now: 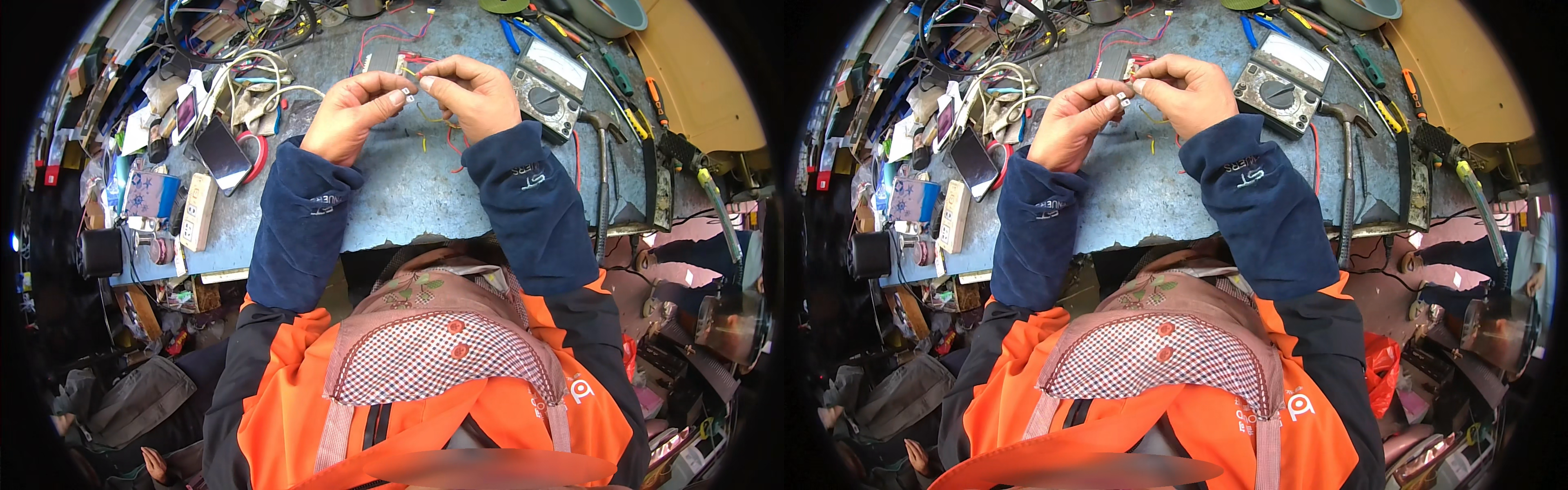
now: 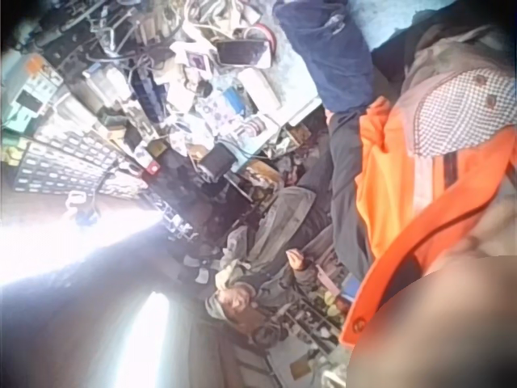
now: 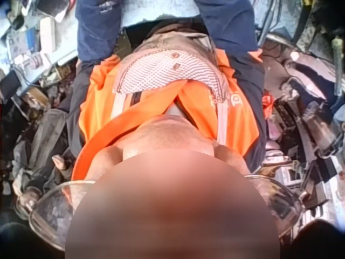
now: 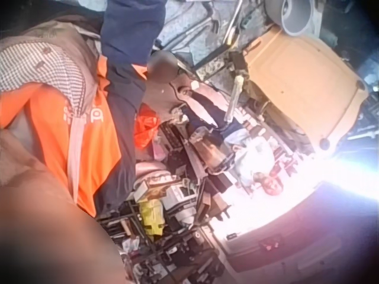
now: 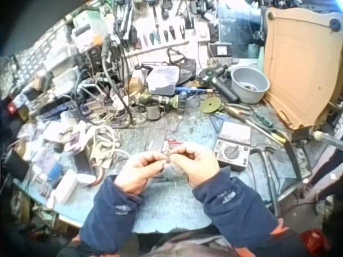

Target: The person uses a multimeter to test a small transformer and associated wiring on a cluttered workbench. They connect and disconnect probes to different wires and terminals, then handle a power cord and other components.

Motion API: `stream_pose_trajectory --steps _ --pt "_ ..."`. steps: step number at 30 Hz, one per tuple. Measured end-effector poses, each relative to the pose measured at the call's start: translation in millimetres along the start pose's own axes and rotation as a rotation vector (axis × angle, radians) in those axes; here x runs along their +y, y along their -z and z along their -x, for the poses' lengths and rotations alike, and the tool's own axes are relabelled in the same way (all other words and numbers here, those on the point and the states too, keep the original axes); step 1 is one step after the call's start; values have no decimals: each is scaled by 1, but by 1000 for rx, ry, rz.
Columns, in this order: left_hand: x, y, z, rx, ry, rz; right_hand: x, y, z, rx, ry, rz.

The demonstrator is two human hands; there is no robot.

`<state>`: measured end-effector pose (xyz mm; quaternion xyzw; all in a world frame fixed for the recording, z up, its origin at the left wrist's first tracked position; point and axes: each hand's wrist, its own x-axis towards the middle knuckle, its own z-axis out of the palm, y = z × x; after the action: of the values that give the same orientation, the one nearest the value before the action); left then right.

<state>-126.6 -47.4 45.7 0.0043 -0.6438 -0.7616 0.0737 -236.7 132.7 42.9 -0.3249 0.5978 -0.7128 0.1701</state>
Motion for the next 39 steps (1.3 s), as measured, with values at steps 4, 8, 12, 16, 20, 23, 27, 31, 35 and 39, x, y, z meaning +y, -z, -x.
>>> stream_pose_trajectory --steps 4,8,12,16,20,23,27,31,35,39 --pt "-2 2 -1 52 -40 -7 4 2 -1 -26 79 99" --pt "-4 -1 0 88 -98 -125 0 -1 0 1 305 383" --pt "-3 -7 1 134 -244 -450 1 -4 2 8 293 318" --pt "0 -13 0 164 -386 -626 8 1 -1 -10 284 301" --pt "1 -14 1 119 -444 -745 5 0 2 -24 293 388" --pt "2 -14 0 110 -414 -725 3 1 2 -28 338 458" --pt "2 -24 2 203 -297 -304 -5 -2 6 -25 318 394" --pt "-2 -9 -3 180 -482 -645 1 -2 4 -58 392 449" --pt "-10 -5 -3 191 -395 -595 -5 -5 6 -71 356 420" --pt "-14 -4 -3 235 -242 -332 0 -6 2 -42 362 361"
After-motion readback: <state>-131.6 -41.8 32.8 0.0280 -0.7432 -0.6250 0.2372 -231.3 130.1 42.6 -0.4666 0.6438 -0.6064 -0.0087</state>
